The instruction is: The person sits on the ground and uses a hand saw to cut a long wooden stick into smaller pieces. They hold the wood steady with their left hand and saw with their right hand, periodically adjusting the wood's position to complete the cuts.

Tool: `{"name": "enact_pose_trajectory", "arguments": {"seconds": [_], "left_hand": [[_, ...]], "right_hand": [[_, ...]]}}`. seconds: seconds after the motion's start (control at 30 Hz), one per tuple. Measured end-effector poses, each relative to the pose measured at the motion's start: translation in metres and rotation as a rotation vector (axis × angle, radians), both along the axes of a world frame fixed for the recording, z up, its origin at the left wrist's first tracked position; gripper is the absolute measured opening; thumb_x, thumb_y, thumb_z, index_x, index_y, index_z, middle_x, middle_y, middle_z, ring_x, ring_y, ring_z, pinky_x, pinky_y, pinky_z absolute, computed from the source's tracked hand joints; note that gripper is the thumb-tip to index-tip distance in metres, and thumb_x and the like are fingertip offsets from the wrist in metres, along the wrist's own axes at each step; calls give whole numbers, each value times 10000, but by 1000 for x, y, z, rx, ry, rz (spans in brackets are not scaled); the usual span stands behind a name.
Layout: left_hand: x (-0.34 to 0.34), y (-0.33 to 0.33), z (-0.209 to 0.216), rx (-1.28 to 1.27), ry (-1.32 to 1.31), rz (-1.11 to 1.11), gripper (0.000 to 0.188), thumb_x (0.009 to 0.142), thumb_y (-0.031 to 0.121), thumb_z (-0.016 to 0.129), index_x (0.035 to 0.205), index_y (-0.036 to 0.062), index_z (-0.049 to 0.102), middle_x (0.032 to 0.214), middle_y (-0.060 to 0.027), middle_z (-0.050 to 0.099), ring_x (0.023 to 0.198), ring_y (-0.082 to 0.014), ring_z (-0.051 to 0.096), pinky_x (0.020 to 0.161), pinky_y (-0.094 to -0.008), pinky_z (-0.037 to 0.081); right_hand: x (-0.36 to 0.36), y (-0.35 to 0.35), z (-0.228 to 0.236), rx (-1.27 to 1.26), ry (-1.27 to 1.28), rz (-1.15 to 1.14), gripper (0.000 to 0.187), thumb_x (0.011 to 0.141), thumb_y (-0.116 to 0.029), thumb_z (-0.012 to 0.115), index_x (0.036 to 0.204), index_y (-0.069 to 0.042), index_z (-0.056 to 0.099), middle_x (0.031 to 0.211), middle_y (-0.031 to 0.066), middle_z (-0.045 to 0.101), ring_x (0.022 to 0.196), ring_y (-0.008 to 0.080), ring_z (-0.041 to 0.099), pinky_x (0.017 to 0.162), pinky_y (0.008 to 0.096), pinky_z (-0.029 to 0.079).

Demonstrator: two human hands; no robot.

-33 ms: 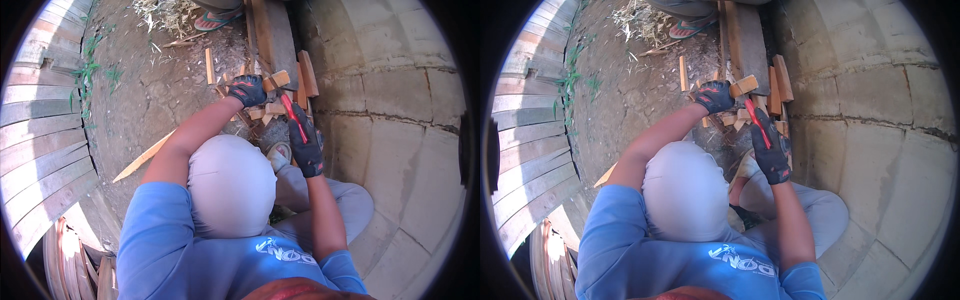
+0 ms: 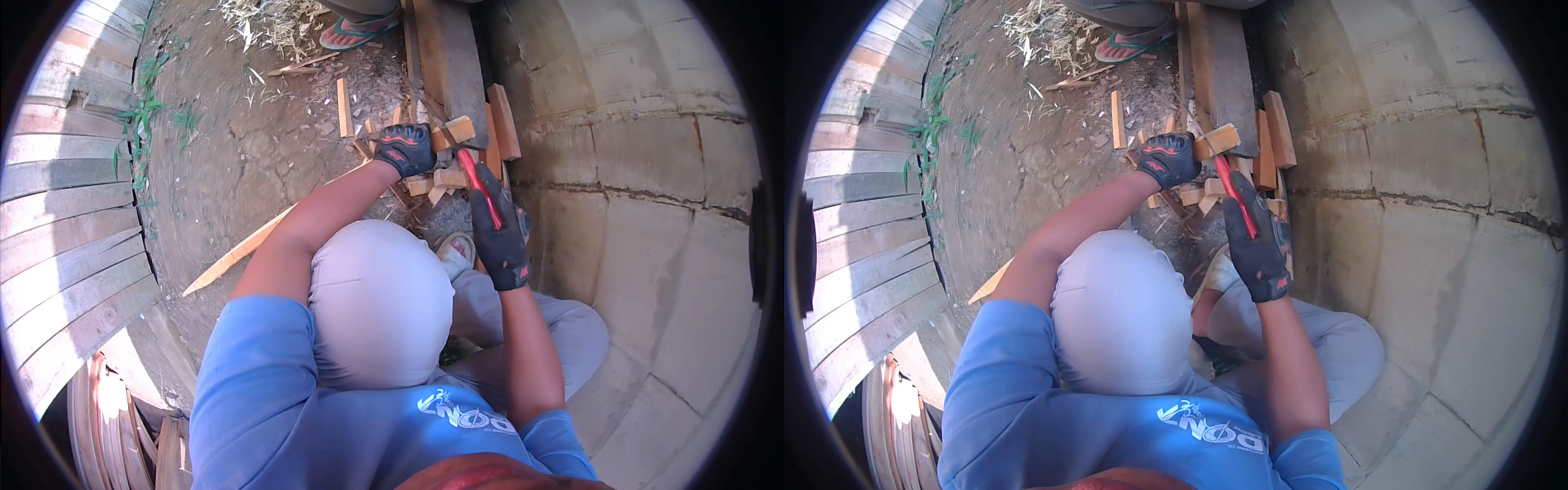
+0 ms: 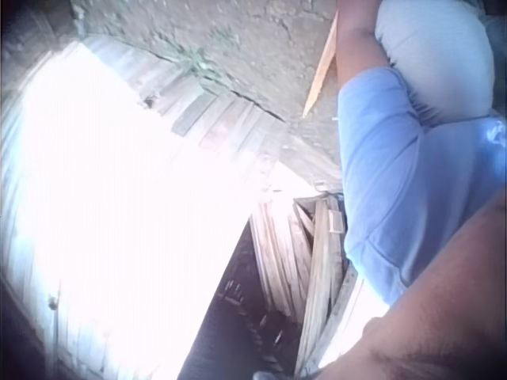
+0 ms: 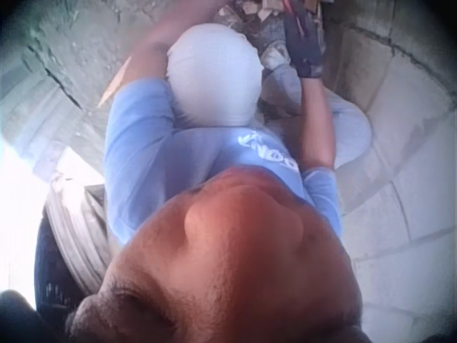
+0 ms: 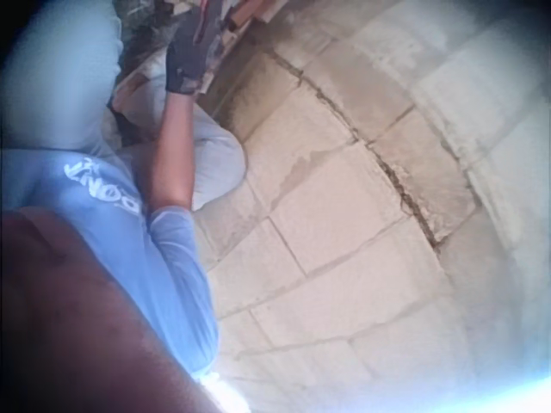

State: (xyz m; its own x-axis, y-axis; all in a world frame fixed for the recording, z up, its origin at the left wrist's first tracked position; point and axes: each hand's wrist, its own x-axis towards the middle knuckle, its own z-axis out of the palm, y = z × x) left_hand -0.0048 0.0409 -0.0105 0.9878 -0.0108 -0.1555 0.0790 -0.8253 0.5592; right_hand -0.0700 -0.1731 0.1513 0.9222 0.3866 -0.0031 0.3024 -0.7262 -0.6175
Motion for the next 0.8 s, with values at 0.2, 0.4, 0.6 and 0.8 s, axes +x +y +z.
{"name": "enact_pose_trajectory", "arguments": {"seconds": [0.2, 0.4, 0.6, 0.8], "left_hand": [[-9, -4, 4, 10, -92, 67, 338, 832, 318, 713, 1033, 45, 723, 1003, -238, 761, 940, -409, 760, 853, -511, 595], [-12, -1, 9, 23, -55, 20, 345, 810, 309, 725, 1041, 53, 713, 1019, -237, 759, 956, -403, 758, 853, -502, 592], [-4, -3, -6, 60, -23, 13, 370, 828, 339, 721, 1068, 57, 714, 1022, -230, 762, 968, -399, 758, 854, -512, 591], [-3, -1, -3, 40, -49, 43, 383, 843, 384, 730, 1056, 66, 726, 991, -220, 767, 935, -397, 762, 826, -509, 599]], "right_hand": [[11, 23, 30, -86, 27, 34, 422, 1067, -269, 627, 1470, -146, 653, 1321, 195, 728, 1158, 413, 717, 965, 466, 567], [-1, -11, 13, -12, 121, 12, 417, 1074, -259, 630, 1478, -156, 650, 1356, 184, 721, 1227, 385, 705, 1007, 454, 557], [-15, 0, 65, 9, 149, -98, 393, 1062, -223, 651, 1447, -146, 677, 1325, 191, 736, 1230, 375, 713, 1012, 435, 559], [-70, -63, 166, -200, 187, -127, 419, 994, -145, 718, 1412, -117, 705, 1148, 180, 790, 942, 339, 790, 827, 423, 605]]}}
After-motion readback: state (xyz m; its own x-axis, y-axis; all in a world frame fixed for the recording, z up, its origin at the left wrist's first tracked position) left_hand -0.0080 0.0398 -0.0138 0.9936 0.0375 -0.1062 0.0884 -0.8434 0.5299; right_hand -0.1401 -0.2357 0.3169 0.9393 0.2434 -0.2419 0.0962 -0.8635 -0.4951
